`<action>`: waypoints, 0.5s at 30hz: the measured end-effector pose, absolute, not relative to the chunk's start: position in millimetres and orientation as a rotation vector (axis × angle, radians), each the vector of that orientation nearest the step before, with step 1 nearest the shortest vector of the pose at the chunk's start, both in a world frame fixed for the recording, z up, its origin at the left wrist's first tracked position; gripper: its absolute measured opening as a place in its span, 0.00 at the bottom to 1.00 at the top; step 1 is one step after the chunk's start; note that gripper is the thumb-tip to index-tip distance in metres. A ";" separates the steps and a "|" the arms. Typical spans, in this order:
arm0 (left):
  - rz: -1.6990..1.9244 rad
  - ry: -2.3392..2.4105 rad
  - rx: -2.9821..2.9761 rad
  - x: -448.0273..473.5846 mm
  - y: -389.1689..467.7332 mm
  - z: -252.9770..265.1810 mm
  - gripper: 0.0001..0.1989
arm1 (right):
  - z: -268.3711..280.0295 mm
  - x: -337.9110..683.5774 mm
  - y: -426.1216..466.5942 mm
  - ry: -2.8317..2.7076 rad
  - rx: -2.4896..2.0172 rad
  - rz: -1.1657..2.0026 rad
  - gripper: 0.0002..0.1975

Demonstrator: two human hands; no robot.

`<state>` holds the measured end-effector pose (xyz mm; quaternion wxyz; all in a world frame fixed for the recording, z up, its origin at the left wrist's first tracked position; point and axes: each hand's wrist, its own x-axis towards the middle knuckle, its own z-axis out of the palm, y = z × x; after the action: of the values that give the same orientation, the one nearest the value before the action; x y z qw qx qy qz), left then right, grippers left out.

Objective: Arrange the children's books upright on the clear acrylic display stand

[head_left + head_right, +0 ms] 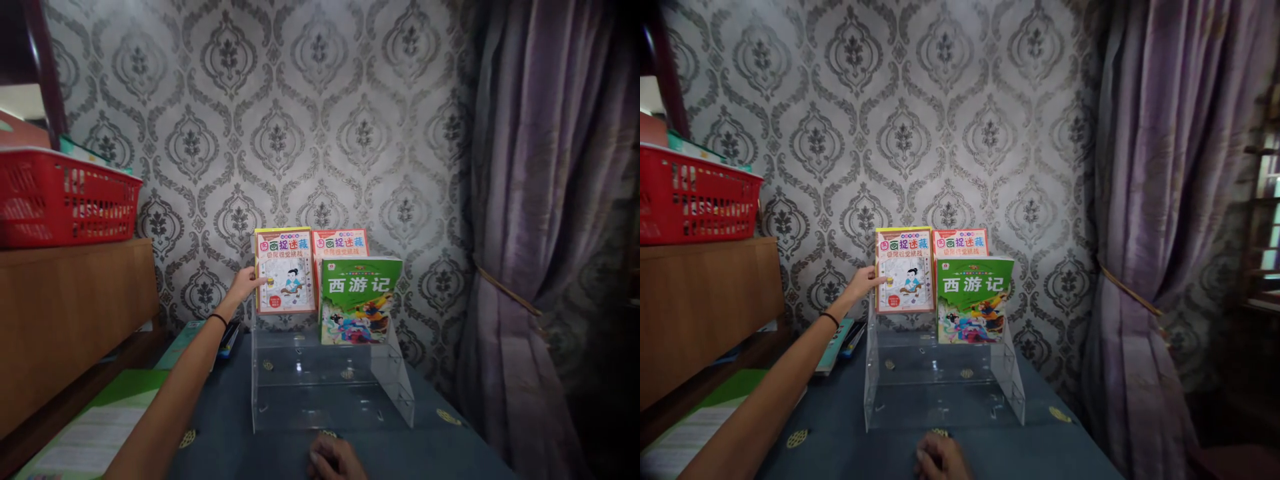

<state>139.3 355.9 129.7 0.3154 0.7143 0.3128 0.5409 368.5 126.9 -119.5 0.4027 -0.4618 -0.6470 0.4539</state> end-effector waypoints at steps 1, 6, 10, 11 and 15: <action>1.421 0.825 1.882 138.8 356.8 129.9 0.24 | -118.6 368.2 126.8 -1.634 -1.168 1.145 0.25; 1.392 0.796 1.900 135.0 355.3 133.4 0.25 | -114.7 368.0 124.0 -1.656 -1.178 1.133 0.26; 1.367 0.773 1.932 134.3 350.7 137.1 0.25 | -122.1 369.1 128.0 -1.673 -1.137 1.101 0.28; 1.363 0.772 1.937 135.1 349.6 137.8 0.25 | -124.0 369.1 129.6 -1.678 -1.133 1.093 0.28; 1.358 0.814 1.925 137.9 345.1 139.2 0.23 | -121.3 368.4 128.5 -1.693 -1.147 1.053 0.28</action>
<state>137.9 345.1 139.2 0.3189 0.7321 0.3095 0.5164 368.4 128.5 -121.3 0.4086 -0.4551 -0.6718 0.4179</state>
